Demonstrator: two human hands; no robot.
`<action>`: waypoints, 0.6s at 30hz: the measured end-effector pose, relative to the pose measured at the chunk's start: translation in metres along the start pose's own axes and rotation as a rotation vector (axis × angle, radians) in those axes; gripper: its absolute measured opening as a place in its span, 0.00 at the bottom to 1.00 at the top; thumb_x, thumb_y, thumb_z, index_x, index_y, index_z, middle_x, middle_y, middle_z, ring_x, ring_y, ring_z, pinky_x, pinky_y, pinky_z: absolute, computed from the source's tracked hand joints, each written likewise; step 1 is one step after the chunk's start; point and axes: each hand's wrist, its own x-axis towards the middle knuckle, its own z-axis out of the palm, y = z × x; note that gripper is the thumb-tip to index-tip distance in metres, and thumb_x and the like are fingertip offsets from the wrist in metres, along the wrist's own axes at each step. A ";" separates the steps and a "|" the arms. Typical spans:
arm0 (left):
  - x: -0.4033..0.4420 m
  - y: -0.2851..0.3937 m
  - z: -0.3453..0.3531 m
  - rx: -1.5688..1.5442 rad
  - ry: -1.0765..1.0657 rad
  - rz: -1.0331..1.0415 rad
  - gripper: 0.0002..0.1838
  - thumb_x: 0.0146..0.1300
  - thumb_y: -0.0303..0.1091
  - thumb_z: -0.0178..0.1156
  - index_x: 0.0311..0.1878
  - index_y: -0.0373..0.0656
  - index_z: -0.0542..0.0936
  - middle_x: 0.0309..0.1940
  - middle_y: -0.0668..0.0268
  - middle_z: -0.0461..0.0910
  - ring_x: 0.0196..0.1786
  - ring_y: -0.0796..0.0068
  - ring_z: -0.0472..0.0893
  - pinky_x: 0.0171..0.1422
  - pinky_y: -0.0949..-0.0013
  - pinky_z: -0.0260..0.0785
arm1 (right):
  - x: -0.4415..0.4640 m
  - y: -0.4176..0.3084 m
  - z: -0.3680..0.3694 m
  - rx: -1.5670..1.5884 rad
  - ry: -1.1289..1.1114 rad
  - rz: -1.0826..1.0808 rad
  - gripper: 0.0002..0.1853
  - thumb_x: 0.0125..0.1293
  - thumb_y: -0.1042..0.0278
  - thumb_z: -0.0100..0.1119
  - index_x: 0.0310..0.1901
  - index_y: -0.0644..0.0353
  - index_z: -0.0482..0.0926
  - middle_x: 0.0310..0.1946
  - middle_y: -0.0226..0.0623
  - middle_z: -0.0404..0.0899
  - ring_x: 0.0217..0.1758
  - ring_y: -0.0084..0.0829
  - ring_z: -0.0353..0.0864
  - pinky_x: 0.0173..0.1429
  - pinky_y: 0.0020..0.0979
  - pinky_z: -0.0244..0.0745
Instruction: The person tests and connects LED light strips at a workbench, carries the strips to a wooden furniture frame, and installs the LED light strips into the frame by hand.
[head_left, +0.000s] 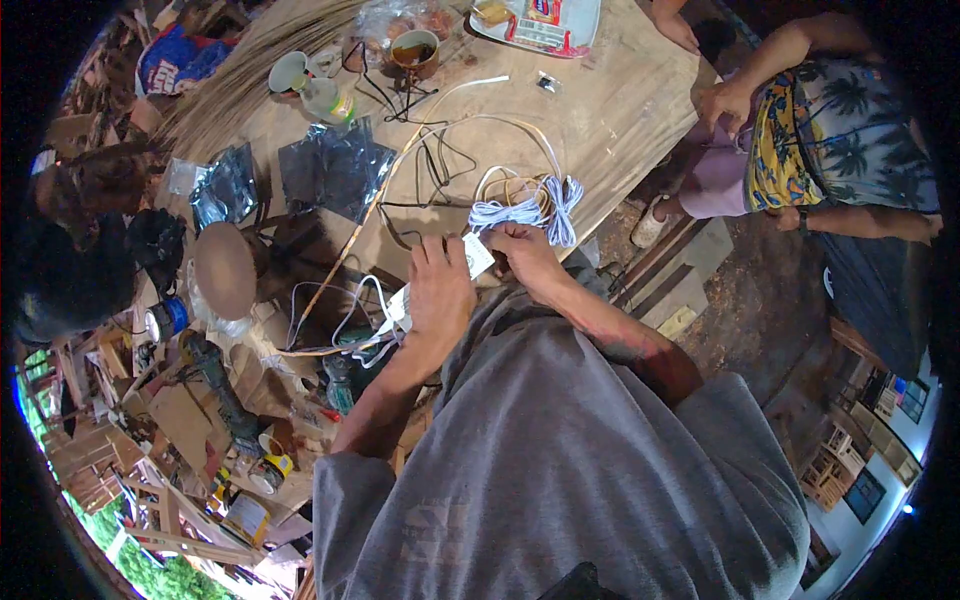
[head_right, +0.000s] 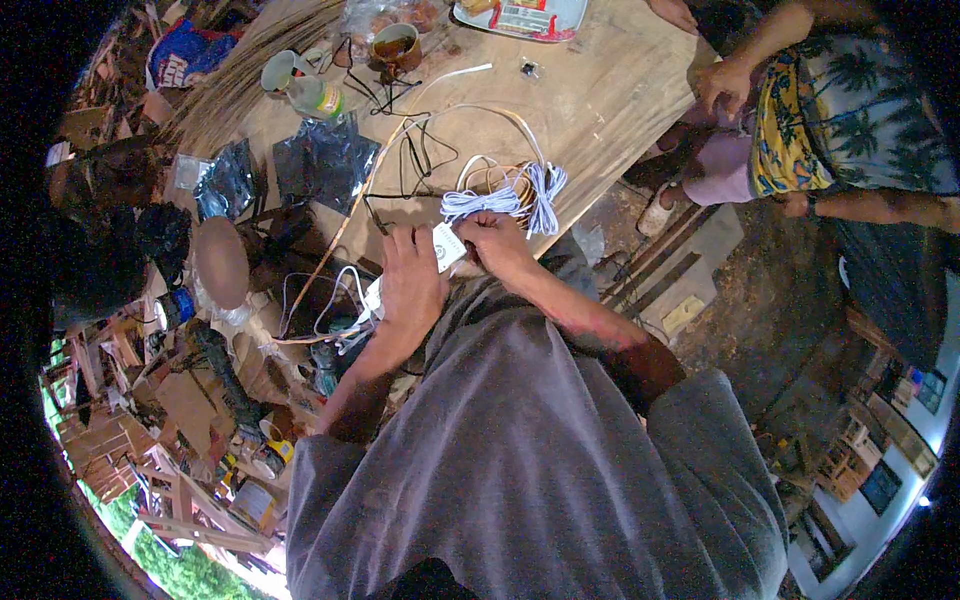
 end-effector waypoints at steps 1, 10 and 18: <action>0.000 -0.001 0.001 0.001 0.002 0.001 0.25 0.47 0.26 0.63 0.52 0.34 0.70 0.45 0.51 0.69 0.47 0.50 0.72 0.51 0.54 0.68 | 0.005 0.009 -0.002 0.000 -0.001 -0.003 0.10 0.64 0.66 0.59 0.25 0.57 0.76 0.18 0.25 0.71 0.20 0.18 0.68 0.23 0.24 0.61; -0.014 -0.024 -0.004 -0.064 0.011 0.004 0.31 0.43 0.29 0.71 0.52 0.34 0.69 0.48 0.51 0.67 0.50 0.49 0.70 0.53 0.53 0.69 | 0.024 0.009 -0.034 0.130 0.152 -0.067 0.11 0.66 0.64 0.59 0.26 0.58 0.77 0.19 0.29 0.72 0.20 0.22 0.70 0.24 0.27 0.66; 0.002 -0.017 0.011 -0.068 0.031 0.012 0.34 0.41 0.29 0.71 0.53 0.32 0.68 0.47 0.50 0.66 0.50 0.49 0.70 0.54 0.53 0.68 | -0.001 0.007 -0.008 0.041 0.012 0.026 0.11 0.68 0.61 0.58 0.32 0.56 0.81 0.19 0.24 0.72 0.21 0.19 0.69 0.24 0.23 0.63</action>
